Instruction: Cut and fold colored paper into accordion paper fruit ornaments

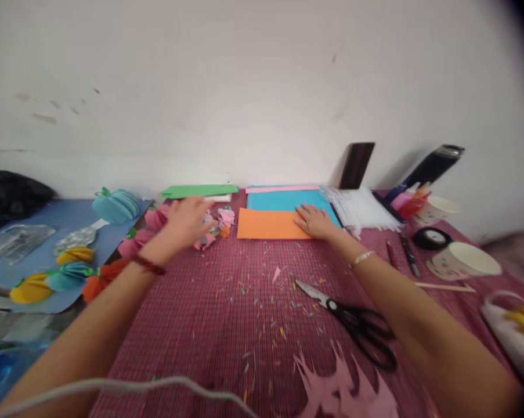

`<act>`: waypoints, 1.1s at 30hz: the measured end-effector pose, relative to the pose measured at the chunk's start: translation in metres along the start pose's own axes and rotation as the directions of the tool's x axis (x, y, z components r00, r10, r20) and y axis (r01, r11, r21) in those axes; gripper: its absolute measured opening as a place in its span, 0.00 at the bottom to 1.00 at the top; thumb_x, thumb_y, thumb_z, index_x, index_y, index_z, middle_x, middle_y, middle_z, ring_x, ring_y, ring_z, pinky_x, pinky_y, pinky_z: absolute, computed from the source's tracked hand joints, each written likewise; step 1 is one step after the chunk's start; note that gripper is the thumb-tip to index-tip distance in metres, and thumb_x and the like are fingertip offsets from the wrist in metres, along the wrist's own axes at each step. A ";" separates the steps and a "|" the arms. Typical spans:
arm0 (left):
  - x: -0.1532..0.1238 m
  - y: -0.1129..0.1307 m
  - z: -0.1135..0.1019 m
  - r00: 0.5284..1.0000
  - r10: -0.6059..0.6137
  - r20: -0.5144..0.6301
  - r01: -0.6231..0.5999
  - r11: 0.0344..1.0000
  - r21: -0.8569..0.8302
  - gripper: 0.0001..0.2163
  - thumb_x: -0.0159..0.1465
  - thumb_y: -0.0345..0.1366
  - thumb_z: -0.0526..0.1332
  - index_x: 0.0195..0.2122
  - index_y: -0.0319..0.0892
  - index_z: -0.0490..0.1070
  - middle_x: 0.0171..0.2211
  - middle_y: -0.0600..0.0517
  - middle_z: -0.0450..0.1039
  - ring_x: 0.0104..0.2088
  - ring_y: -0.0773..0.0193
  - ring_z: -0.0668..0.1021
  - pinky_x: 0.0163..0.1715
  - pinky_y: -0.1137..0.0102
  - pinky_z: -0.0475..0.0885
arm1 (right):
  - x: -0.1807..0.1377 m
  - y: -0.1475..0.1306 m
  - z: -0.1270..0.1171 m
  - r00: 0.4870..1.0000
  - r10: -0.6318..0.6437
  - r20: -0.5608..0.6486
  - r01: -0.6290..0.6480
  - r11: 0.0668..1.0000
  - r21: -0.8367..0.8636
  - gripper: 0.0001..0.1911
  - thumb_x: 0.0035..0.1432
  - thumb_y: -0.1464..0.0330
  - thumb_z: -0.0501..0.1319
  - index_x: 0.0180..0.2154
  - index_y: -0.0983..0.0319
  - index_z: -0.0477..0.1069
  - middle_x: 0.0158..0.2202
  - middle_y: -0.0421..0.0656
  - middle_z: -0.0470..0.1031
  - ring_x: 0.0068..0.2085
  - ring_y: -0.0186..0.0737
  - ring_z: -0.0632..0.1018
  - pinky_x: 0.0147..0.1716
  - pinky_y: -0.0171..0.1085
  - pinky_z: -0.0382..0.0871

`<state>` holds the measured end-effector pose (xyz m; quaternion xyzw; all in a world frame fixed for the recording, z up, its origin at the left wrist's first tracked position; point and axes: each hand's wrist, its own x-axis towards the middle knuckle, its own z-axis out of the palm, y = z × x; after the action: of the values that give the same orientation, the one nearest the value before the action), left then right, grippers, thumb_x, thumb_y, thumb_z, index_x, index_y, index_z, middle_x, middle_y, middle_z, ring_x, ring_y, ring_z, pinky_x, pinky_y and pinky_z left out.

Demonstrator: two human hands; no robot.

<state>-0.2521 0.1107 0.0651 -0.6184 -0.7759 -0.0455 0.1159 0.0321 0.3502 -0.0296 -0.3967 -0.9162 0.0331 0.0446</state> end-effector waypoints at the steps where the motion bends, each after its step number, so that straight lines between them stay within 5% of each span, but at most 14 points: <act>1: -0.013 -0.015 -0.007 0.999 -0.018 -0.037 0.018 1.000 -0.009 0.24 0.62 0.46 0.52 0.56 0.39 0.64 0.58 0.42 0.64 0.58 0.48 0.66 0.56 0.52 0.59 | -0.004 0.000 -0.010 1.000 0.015 -0.002 -0.015 1.000 0.004 0.31 0.65 0.56 0.47 0.64 0.63 0.52 0.66 0.54 0.53 0.64 0.57 0.58 0.59 0.57 0.52; 3: -0.040 -0.035 -0.015 0.994 0.045 -0.102 -0.053 0.995 -0.082 0.26 0.62 0.51 0.47 0.53 0.38 0.66 0.56 0.44 0.66 0.57 0.51 0.67 0.57 0.55 0.60 | -0.018 0.001 -0.032 0.999 0.027 -0.042 -0.027 1.000 0.006 0.31 0.65 0.58 0.48 0.66 0.63 0.48 0.67 0.52 0.49 0.65 0.53 0.57 0.61 0.51 0.51; 7: -0.093 -0.027 -0.002 0.987 0.138 -0.085 -0.156 0.953 -0.260 0.20 0.59 0.54 0.49 0.46 0.53 0.67 0.52 0.54 0.69 0.55 0.52 0.69 0.58 0.53 0.61 | -0.092 -0.002 -0.072 0.985 -0.095 -0.146 0.119 0.980 0.161 0.23 0.63 0.66 0.52 0.58 0.66 0.63 0.55 0.51 0.69 0.53 0.46 0.71 0.53 0.42 0.63; 11: -0.139 0.045 0.019 0.977 0.207 0.049 -0.165 0.882 -0.441 0.16 0.59 0.51 0.51 0.45 0.60 0.70 0.50 0.55 0.73 0.52 0.54 0.73 0.56 0.54 0.65 | -0.199 -0.016 -0.075 0.988 -0.142 0.057 0.126 0.966 0.224 0.12 0.61 0.68 0.53 0.42 0.63 0.72 0.40 0.46 0.76 0.42 0.41 0.75 0.43 0.37 0.66; 14: -0.162 0.113 0.024 0.887 0.433 0.163 -0.283 0.787 -0.548 0.17 0.61 0.46 0.54 0.49 0.51 0.72 0.55 0.49 0.70 0.56 0.53 0.70 0.57 0.54 0.63 | -0.254 -0.020 -0.059 0.988 -0.081 0.129 0.064 0.990 0.127 0.13 0.57 0.65 0.59 0.44 0.61 0.71 0.42 0.47 0.74 0.40 0.44 0.75 0.40 0.38 0.66; 17: -0.174 0.167 0.020 0.796 0.574 0.193 -0.340 0.688 -0.641 0.17 0.64 0.41 0.54 0.53 0.48 0.69 0.58 0.48 0.67 0.58 0.56 0.68 0.58 0.57 0.63 | -0.275 -0.020 -0.043 0.995 -0.038 0.095 0.034 0.998 0.046 0.18 0.56 0.67 0.58 0.49 0.62 0.68 0.44 0.49 0.73 0.44 0.47 0.74 0.43 0.40 0.66; 23: -0.177 0.210 0.013 0.770 0.595 0.231 -0.326 0.677 -0.660 0.22 0.62 0.41 0.58 0.58 0.44 0.65 0.58 0.44 0.66 0.57 0.52 0.69 0.57 0.55 0.65 | -0.251 -0.007 -0.043 0.998 -0.047 -0.032 0.054 0.963 0.263 0.19 0.53 0.69 0.59 0.48 0.63 0.66 0.43 0.47 0.75 0.43 0.43 0.75 0.43 0.36 0.67; 26: -0.177 0.212 0.020 0.803 0.568 0.182 -0.288 0.636 -0.716 0.24 0.63 0.42 0.58 0.61 0.46 0.60 0.59 0.45 0.65 0.58 0.52 0.68 0.59 0.52 0.62 | -0.201 0.000 -0.052 0.984 -0.008 -0.176 0.056 0.962 0.267 0.20 0.55 0.68 0.58 0.50 0.63 0.65 0.46 0.48 0.74 0.46 0.43 0.74 0.45 0.37 0.66; 33: -0.179 0.201 0.056 0.942 0.330 0.066 -0.117 0.505 -0.855 0.15 0.67 0.38 0.51 0.54 0.47 0.65 0.48 0.44 0.72 0.49 0.57 0.74 0.49 0.57 0.71 | -0.062 -0.010 -0.043 0.977 0.077 -0.200 -0.055 0.992 0.110 0.17 0.61 0.65 0.55 0.50 0.65 0.68 0.46 0.52 0.72 0.47 0.46 0.73 0.46 0.38 0.65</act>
<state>-0.0269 -0.0009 -0.0462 -0.6937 -0.5781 -0.3283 -0.2773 0.0715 0.2988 0.0104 -0.4254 -0.8902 0.0415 0.1575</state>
